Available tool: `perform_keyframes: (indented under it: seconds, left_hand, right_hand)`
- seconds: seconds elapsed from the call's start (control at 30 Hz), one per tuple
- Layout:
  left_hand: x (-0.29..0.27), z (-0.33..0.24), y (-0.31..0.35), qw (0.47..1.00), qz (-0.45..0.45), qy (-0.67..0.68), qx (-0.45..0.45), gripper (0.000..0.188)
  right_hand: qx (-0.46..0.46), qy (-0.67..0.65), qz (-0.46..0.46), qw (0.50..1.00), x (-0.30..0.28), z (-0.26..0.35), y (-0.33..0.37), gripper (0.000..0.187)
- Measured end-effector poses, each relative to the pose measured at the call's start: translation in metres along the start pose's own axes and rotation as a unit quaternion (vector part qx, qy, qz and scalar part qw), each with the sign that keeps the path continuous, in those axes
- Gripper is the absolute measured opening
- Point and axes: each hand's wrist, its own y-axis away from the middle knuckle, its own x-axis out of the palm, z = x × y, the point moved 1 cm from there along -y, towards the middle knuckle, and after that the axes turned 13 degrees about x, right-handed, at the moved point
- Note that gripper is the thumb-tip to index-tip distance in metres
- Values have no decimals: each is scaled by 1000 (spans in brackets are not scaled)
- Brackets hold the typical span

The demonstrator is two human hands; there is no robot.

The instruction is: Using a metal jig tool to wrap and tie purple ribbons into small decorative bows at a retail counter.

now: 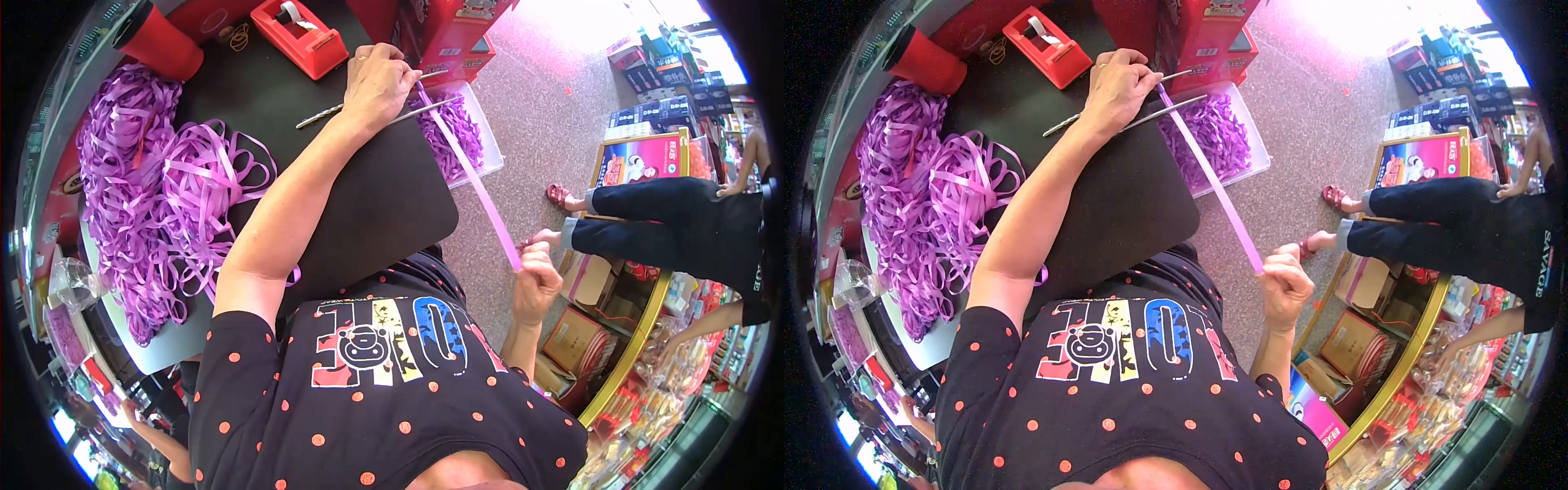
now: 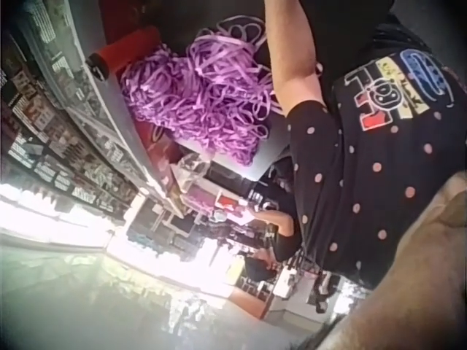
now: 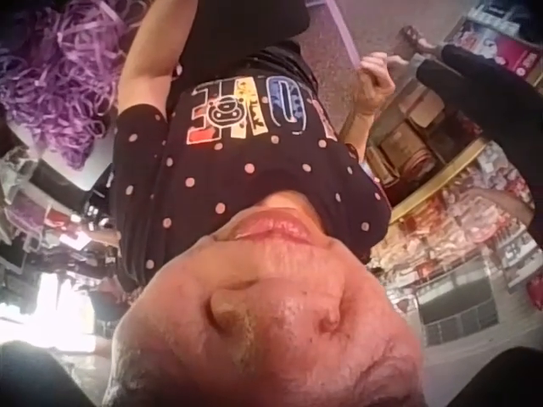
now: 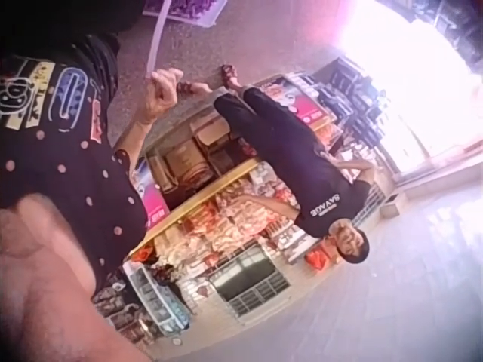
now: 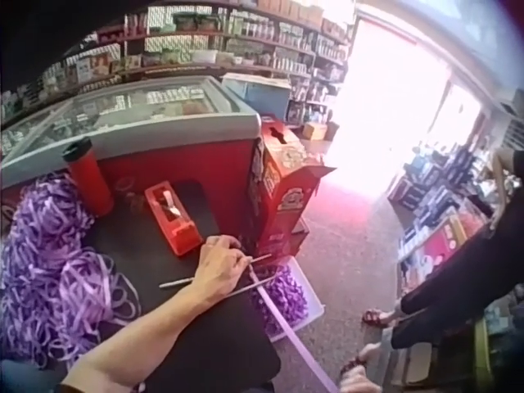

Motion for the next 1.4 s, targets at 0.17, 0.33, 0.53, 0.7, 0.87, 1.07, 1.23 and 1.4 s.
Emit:
perform_keyframes:
  seconds: [0.17,0.33,0.53,0.7,0.87,1.07,1.23,1.4]
  left_hand:
    - [-2,0,0,1000,-2,17,-10,22]
    - [-2,2,1,999,-2,32,-13,22]
    - [-13,-2,3,997,34,67,-12,19]
    - [-6,-2,2,996,29,80,-13,19]
    - [-11,-3,6,998,-1,67,-22,19]
    - [-13,-8,4,996,-34,78,-31,15]
    - [-10,-9,3,996,-64,63,-13,16]
    - [-9,-2,8,996,-58,70,-24,18]
  right_hand:
    - [-163,-97,117,975,8,51,-57,11]
    - [-159,-249,218,930,50,98,-156,19]
    - [67,-225,341,910,153,169,-270,44]
    - [234,-225,413,851,193,90,-383,46]
    - [289,-169,357,872,235,17,-400,60]
    - [340,-158,366,852,241,-36,-407,67]
    - [379,-153,332,850,239,-73,-385,46]
    - [212,-78,360,905,210,-124,-302,52]
